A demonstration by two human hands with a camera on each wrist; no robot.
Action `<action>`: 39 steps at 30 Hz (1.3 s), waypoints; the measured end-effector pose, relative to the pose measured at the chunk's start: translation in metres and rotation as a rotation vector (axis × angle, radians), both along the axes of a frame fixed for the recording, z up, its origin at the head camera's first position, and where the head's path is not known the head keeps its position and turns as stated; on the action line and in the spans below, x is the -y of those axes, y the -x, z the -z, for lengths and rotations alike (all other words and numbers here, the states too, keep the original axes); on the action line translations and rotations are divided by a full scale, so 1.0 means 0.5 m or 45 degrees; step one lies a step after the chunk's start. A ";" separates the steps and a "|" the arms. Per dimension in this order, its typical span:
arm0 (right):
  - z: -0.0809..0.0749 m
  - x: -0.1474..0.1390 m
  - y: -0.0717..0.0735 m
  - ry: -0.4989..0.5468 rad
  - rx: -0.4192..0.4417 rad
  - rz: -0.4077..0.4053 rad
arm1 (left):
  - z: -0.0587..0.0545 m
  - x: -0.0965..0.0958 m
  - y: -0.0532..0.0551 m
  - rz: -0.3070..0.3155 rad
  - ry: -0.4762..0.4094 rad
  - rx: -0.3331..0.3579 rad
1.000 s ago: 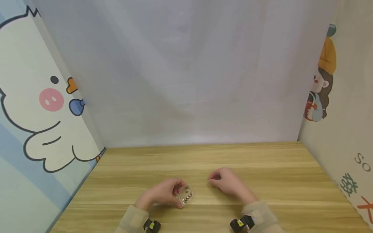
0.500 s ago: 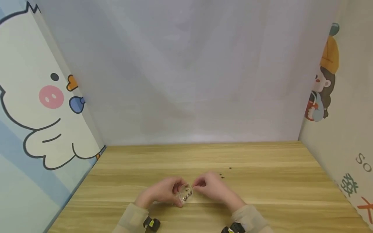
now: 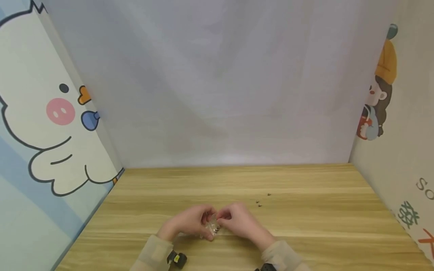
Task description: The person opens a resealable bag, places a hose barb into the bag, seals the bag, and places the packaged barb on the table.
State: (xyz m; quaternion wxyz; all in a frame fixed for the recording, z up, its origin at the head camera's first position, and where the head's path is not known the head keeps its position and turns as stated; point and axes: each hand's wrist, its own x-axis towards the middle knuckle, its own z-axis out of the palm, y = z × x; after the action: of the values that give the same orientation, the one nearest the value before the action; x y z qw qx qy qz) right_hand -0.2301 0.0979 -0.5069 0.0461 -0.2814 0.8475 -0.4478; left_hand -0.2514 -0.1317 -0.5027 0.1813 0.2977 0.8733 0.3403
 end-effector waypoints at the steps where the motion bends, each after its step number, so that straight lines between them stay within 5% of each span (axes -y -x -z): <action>1: 0.000 0.001 0.000 0.001 -0.005 0.006 | -0.001 0.000 0.000 0.000 -0.002 0.001; 29: -0.006 -0.009 0.001 -0.037 0.004 0.004 | -0.003 -0.002 -0.002 -0.023 -0.016 0.031; 39: -0.009 -0.044 0.015 0.033 0.087 0.054 | 0.000 -0.001 -0.001 -0.017 -0.024 0.031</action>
State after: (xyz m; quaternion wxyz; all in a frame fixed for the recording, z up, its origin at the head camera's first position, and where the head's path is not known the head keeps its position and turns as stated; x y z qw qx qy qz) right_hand -0.2375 0.1199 -0.5023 0.0618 -0.2485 0.8453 -0.4689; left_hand -0.2511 -0.1313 -0.5025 0.1866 0.2893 0.8698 0.3534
